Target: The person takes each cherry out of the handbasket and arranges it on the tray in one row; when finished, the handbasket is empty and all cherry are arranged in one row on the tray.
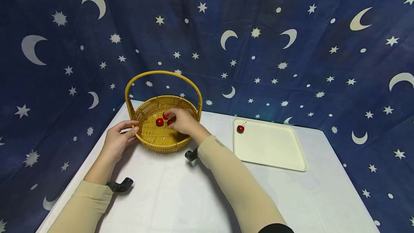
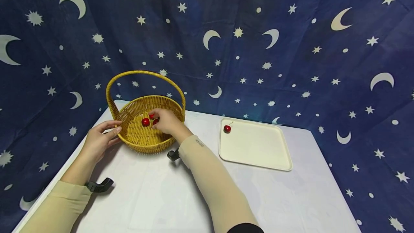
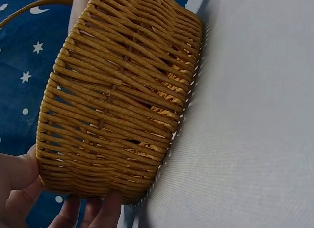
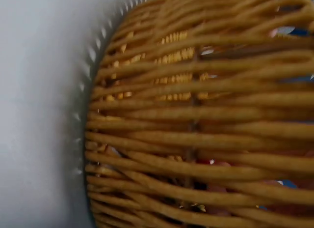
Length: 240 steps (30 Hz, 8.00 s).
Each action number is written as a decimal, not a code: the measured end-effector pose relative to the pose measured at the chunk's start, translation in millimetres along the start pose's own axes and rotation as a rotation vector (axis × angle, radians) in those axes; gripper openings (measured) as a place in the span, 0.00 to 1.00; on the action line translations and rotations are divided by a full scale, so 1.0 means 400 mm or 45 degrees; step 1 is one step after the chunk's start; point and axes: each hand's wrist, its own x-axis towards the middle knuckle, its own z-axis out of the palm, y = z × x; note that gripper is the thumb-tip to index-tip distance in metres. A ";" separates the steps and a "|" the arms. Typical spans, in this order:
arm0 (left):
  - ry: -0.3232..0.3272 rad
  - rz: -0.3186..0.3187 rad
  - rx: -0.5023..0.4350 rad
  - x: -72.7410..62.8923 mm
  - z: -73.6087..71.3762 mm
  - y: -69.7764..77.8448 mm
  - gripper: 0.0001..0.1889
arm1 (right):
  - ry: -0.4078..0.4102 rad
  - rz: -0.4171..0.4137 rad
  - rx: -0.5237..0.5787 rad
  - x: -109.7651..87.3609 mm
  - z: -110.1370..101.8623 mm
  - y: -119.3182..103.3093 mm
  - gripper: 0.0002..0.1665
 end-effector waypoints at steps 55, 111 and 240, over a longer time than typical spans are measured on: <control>0.015 -0.030 0.039 -0.010 0.005 0.006 0.21 | 0.327 -0.061 0.231 -0.464 -0.269 0.311 0.16; 0.014 -0.028 0.029 -0.004 0.007 0.006 0.19 | 0.425 -0.051 0.243 -0.453 -0.294 0.222 0.24; 0.024 -0.015 0.063 -0.013 0.012 0.004 0.23 | 0.407 0.558 -0.060 -0.495 -0.417 0.563 0.23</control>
